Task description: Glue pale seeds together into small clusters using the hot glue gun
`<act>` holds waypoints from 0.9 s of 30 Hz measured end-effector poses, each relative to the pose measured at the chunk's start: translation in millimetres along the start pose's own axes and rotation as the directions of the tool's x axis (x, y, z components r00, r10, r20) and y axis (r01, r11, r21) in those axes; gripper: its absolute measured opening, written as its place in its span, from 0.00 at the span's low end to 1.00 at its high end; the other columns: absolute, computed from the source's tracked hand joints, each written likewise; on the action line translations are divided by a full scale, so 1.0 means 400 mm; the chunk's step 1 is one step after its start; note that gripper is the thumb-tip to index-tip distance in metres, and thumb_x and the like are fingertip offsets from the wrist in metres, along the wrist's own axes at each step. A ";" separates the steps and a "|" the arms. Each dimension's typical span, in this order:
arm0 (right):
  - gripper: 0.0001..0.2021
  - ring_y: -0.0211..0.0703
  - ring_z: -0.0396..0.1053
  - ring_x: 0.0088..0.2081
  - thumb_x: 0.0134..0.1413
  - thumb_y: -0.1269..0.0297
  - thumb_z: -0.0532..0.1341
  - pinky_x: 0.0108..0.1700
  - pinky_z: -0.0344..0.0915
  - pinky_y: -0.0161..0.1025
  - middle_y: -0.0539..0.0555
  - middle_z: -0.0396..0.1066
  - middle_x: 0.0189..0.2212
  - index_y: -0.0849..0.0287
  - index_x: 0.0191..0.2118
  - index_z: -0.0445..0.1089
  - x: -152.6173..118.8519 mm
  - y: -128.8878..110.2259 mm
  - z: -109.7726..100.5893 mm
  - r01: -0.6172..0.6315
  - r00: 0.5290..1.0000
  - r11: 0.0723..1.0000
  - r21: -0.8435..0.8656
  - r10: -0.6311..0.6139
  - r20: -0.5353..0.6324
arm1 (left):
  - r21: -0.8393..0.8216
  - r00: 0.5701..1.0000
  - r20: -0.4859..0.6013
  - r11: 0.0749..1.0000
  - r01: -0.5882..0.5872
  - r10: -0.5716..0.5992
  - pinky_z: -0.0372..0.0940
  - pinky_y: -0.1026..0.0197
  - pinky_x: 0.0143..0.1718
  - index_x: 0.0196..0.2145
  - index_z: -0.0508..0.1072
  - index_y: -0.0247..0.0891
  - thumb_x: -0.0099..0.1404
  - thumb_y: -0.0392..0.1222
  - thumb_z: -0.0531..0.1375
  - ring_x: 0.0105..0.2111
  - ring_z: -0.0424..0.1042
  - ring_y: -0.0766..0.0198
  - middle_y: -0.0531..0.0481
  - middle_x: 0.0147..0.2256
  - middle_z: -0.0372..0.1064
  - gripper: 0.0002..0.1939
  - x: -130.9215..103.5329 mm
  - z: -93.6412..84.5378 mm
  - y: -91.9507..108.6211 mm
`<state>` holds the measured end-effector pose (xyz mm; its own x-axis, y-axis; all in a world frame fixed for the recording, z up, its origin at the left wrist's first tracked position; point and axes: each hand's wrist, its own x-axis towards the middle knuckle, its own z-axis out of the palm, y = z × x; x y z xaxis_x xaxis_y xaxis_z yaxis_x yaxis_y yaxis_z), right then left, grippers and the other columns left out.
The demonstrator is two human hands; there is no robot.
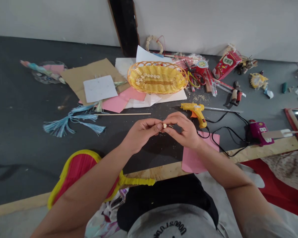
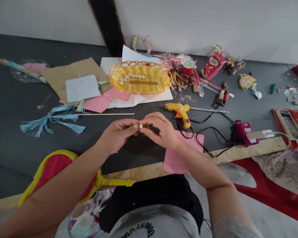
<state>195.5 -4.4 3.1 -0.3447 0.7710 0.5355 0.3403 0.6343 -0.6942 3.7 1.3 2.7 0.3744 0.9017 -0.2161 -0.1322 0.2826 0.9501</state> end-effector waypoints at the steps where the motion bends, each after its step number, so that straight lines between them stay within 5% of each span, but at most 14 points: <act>1: 0.06 0.44 0.73 0.43 0.61 0.64 0.63 0.45 0.72 0.45 0.55 0.75 0.38 0.56 0.43 0.72 0.000 0.001 -0.002 0.007 1.000 0.999 -0.039 -0.008 -0.010 | 0.014 1.000 -0.025 1.000 -0.009 0.009 0.61 0.63 0.30 0.32 0.82 0.37 0.55 0.52 0.70 0.27 0.66 0.66 0.49 0.27 0.75 0.15 0.000 0.000 0.001; 7: 0.07 0.45 0.72 0.41 0.59 0.70 0.62 0.44 0.71 0.45 0.56 0.74 0.38 0.55 0.43 0.72 0.003 0.015 -0.006 0.095 0.995 0.971 -0.219 -0.099 -0.003 | 0.072 0.999 -0.036 0.997 -0.007 0.010 0.64 0.63 0.35 0.35 0.83 0.38 0.56 0.52 0.70 0.30 0.71 0.64 0.47 0.29 0.78 0.15 0.001 -0.004 0.003; 21: 0.09 0.45 0.72 0.40 0.60 0.61 0.65 0.44 0.71 0.46 0.55 0.74 0.38 0.53 0.45 0.73 -0.001 0.029 0.000 0.149 0.988 0.976 -0.155 -0.151 0.000 | -0.057 0.998 0.033 0.997 0.055 -0.053 0.64 0.64 0.33 0.29 0.82 0.37 0.54 0.48 0.72 0.28 0.69 0.67 0.49 0.28 0.77 0.11 0.002 -0.007 -0.001; 27: 0.09 0.44 0.73 0.40 0.60 0.67 0.64 0.42 0.72 0.44 0.56 0.74 0.38 0.56 0.46 0.72 -0.002 0.022 0.000 0.172 0.983 0.975 -0.144 -0.179 -0.037 | -0.073 0.997 0.046 0.995 0.072 -0.069 0.64 0.65 0.34 0.31 0.83 0.38 0.55 0.47 0.71 0.29 0.71 0.68 0.49 0.27 0.77 0.10 0.000 -0.009 -0.002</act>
<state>198.9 0.8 -3.4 -0.3675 0.6468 0.6683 0.3981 0.7588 -0.5154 0.4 2.2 1.2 0.4246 0.8640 -0.2706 -0.1713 0.3702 0.9130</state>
